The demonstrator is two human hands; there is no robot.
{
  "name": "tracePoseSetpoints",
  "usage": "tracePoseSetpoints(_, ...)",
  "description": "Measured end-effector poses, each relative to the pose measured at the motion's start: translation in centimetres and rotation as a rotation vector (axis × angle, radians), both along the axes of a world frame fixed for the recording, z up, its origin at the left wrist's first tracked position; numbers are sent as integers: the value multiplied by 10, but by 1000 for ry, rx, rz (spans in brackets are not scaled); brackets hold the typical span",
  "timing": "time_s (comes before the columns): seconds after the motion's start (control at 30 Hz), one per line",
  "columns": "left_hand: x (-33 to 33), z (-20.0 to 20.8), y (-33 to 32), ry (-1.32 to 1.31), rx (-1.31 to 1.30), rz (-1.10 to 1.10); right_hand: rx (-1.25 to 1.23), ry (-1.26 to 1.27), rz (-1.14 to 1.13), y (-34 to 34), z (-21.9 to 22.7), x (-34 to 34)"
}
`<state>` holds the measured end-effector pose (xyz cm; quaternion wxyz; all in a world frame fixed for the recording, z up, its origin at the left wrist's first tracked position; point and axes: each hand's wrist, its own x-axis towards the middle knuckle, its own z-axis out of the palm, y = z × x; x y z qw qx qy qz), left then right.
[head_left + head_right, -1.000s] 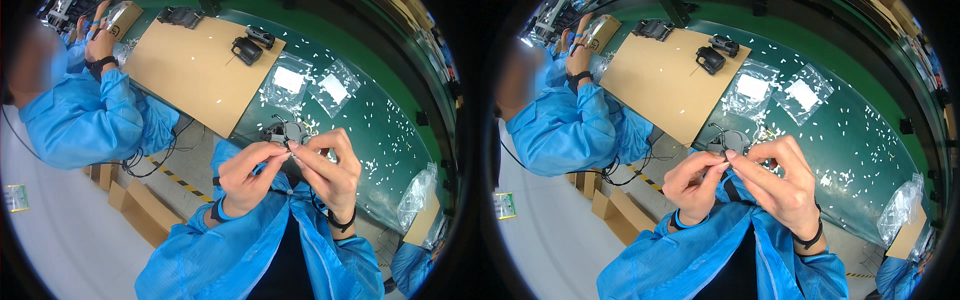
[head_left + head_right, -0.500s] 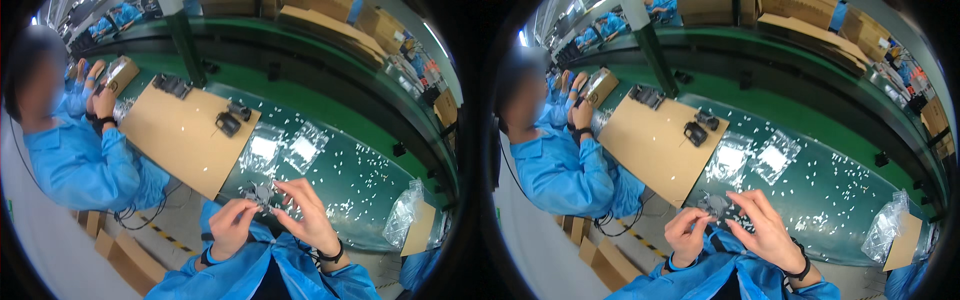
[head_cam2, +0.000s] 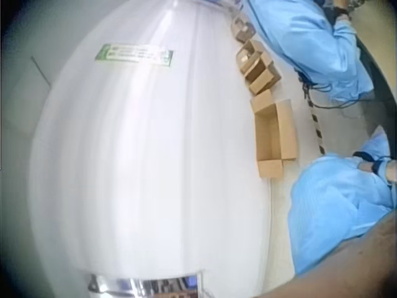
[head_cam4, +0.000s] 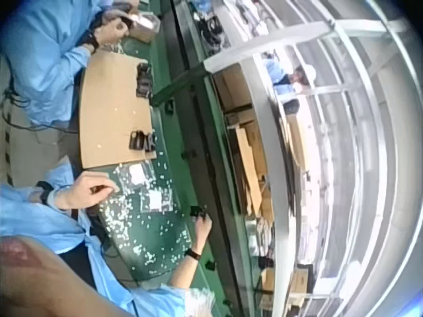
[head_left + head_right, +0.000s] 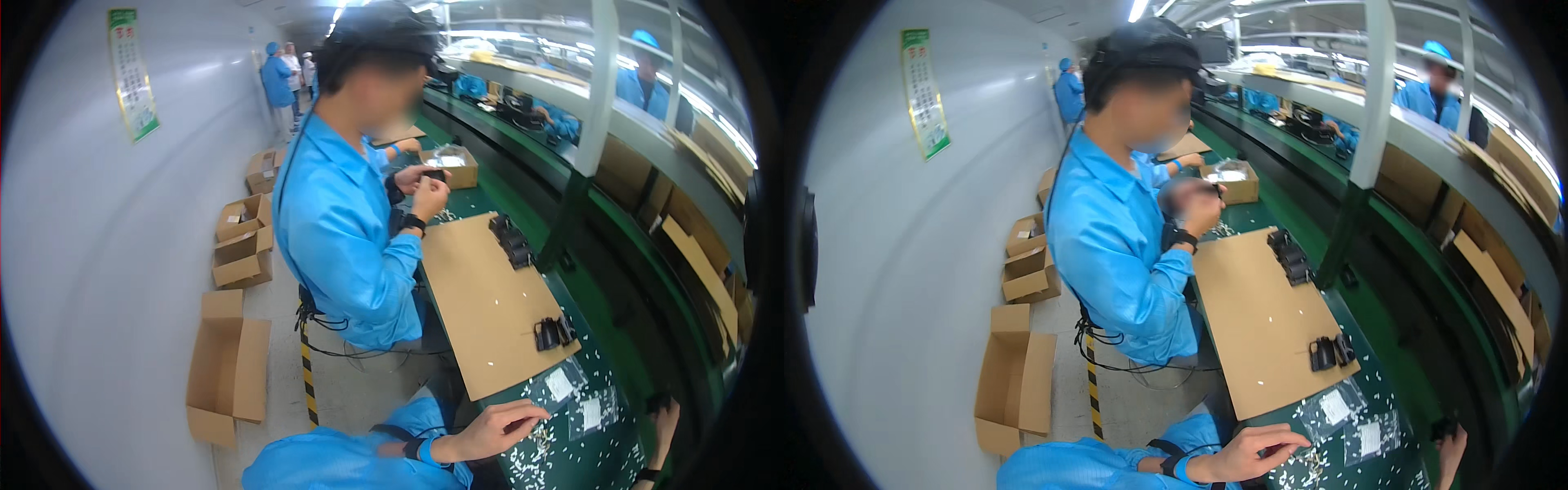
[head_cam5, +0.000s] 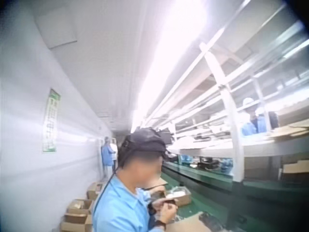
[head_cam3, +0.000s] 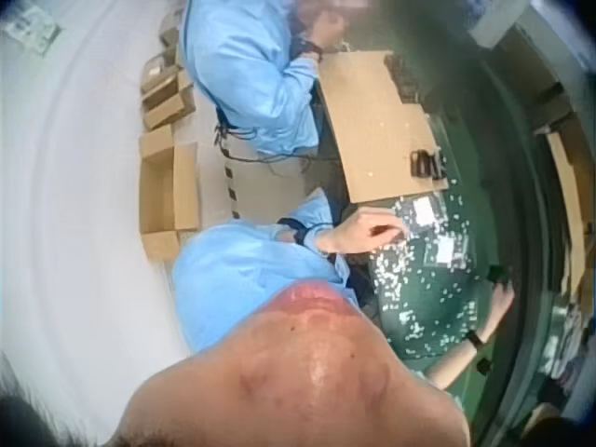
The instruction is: The person is assembling small plastic and metal components at a manufacturing station.
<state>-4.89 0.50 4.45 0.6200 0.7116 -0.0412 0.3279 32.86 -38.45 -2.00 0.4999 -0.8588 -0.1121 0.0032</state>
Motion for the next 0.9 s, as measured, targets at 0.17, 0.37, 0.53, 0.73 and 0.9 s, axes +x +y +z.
tracePoseSetpoints(0.17,-26,-8,22,-61,24,174,-198,-167,-363,-143,-99,169)
tracePoseSetpoints(0.37,-16,-18,23,-23,3,58,-513,-458,-420,-165,-103,135)
tracePoseSetpoints(0.53,3,-19,4,73,-4,12,-195,-336,324,73,-10,-56)
tracePoseSetpoints(0.73,-1,-8,1,20,10,-103,-548,-352,740,180,65,-225)
tracePoseSetpoints(0.9,-6,-20,13,34,-19,2,-470,-281,783,191,52,-216)
